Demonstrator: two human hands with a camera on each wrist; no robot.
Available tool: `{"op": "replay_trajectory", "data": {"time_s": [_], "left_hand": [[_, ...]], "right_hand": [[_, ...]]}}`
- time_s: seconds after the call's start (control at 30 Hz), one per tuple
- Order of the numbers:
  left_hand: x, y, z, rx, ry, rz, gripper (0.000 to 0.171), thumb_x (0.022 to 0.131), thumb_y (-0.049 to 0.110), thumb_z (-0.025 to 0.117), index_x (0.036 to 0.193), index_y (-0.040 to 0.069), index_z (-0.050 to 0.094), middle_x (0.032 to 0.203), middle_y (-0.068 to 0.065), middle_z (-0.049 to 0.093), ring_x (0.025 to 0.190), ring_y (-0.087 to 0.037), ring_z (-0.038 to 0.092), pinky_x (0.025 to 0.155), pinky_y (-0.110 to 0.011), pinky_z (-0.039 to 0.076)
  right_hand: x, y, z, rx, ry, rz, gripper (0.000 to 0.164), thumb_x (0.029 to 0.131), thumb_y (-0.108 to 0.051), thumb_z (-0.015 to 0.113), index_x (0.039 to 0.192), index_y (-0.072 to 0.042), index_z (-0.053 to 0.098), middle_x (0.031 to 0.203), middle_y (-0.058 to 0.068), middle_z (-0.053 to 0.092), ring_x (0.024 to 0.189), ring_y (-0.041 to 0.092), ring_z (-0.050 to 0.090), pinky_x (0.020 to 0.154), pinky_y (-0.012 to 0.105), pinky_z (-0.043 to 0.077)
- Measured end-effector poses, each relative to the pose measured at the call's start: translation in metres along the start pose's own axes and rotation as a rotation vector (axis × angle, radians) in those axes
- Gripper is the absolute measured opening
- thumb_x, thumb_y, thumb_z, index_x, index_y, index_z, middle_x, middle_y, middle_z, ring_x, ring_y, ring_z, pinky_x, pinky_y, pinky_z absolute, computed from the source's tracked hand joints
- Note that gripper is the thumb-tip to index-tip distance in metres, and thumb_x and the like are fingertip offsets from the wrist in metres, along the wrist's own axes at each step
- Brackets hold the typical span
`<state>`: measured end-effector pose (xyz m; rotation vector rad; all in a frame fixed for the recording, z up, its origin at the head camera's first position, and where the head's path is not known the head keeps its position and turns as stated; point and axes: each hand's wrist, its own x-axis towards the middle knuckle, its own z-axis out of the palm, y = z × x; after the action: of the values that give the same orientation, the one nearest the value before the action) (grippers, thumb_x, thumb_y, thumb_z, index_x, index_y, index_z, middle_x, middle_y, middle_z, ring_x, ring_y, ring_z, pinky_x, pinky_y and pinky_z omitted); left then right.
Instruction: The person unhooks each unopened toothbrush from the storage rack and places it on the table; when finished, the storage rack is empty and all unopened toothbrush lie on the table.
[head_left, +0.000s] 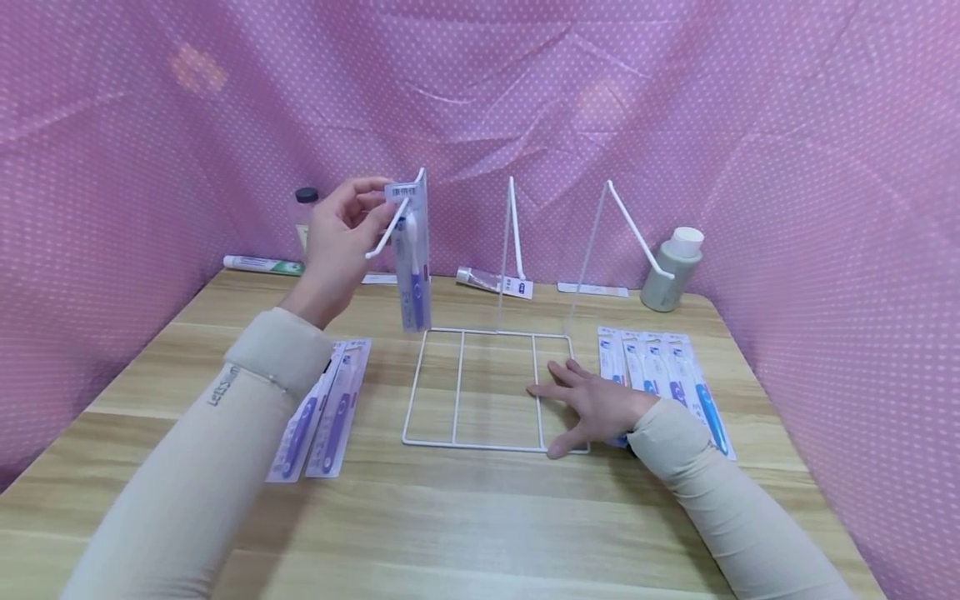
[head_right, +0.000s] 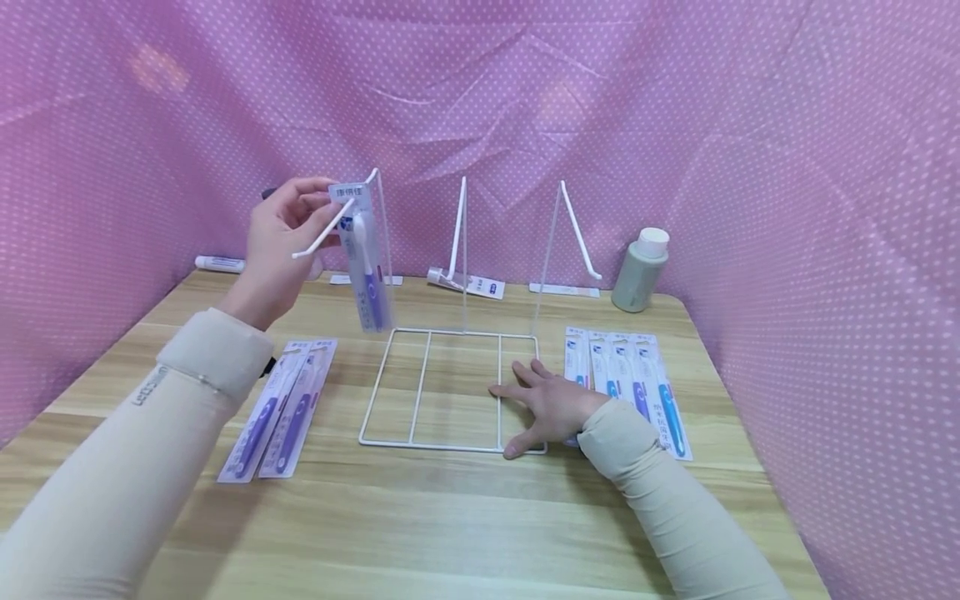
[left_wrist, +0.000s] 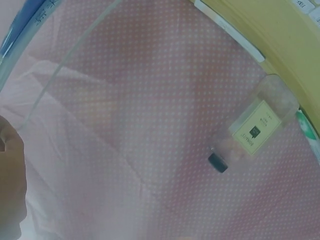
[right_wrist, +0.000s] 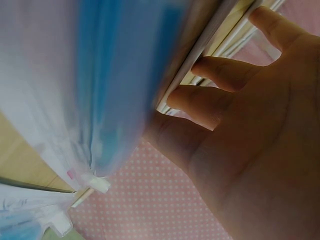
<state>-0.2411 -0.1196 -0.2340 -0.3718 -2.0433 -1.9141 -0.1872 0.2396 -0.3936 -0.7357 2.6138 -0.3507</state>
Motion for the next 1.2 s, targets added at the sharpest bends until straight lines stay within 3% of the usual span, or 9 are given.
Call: {"op": "replay_trajectory", "data": {"time_s": [0.23,0.47,0.7,0.87,1.2], "left_hand": [[-0.019,0.007,-0.007,-0.003,-0.033,0.009,0.024,0.104,0.007,0.068,0.125,0.016,0.07,0.101,0.003,0.07,0.089,-0.01,0.065,0.074,-0.02,0.059],[-0.042,0.022,-0.016,-0.019,-0.113,-0.004,0.023,0.104,0.009,0.067,0.126,0.017,0.069,0.104,0.0,0.068,0.094,-0.014,0.066,0.076,-0.024,0.061],[-0.059,0.029,-0.029,0.0,-0.214,-0.022,0.026,0.106,0.016,0.067,0.131,0.021,0.066,0.107,-0.001,0.068,0.09,-0.014,0.069,0.07,-0.029,0.062],[-0.072,0.033,-0.037,-0.002,-0.232,-0.036,0.027,0.106,0.016,0.066,0.132,0.021,0.065,0.108,-0.001,0.069,0.091,-0.015,0.069,0.067,-0.029,0.061],[-0.081,0.048,-0.045,-0.088,-0.279,-0.028,0.024,0.105,0.01,0.067,0.127,0.017,0.068,0.103,-0.003,0.068,0.086,-0.015,0.069,0.065,-0.03,0.061]], "right_hand": [[0.001,-0.001,0.003,0.013,-0.008,0.007,0.102,0.08,-0.069,0.082,0.165,-0.033,0.039,0.179,0.017,0.012,0.163,0.049,0.005,0.121,0.078,0.023],[0.0,0.0,0.002,0.002,0.003,-0.003,0.102,0.08,-0.069,0.082,0.165,-0.032,0.04,0.178,0.018,0.013,0.163,0.05,0.006,0.121,0.076,0.024],[-0.002,0.001,0.003,-0.001,0.008,-0.009,0.101,0.081,-0.067,0.082,0.165,-0.031,0.04,0.178,0.02,0.014,0.162,0.051,0.007,0.122,0.076,0.024],[-0.001,0.0,0.002,-0.006,0.006,-0.01,0.101,0.081,-0.068,0.082,0.165,-0.031,0.04,0.178,0.02,0.014,0.162,0.051,0.007,0.121,0.076,0.026],[0.0,0.0,0.0,-0.015,0.006,-0.009,0.101,0.08,-0.069,0.081,0.165,-0.032,0.04,0.178,0.019,0.014,0.163,0.05,0.007,0.122,0.075,0.025]]}}
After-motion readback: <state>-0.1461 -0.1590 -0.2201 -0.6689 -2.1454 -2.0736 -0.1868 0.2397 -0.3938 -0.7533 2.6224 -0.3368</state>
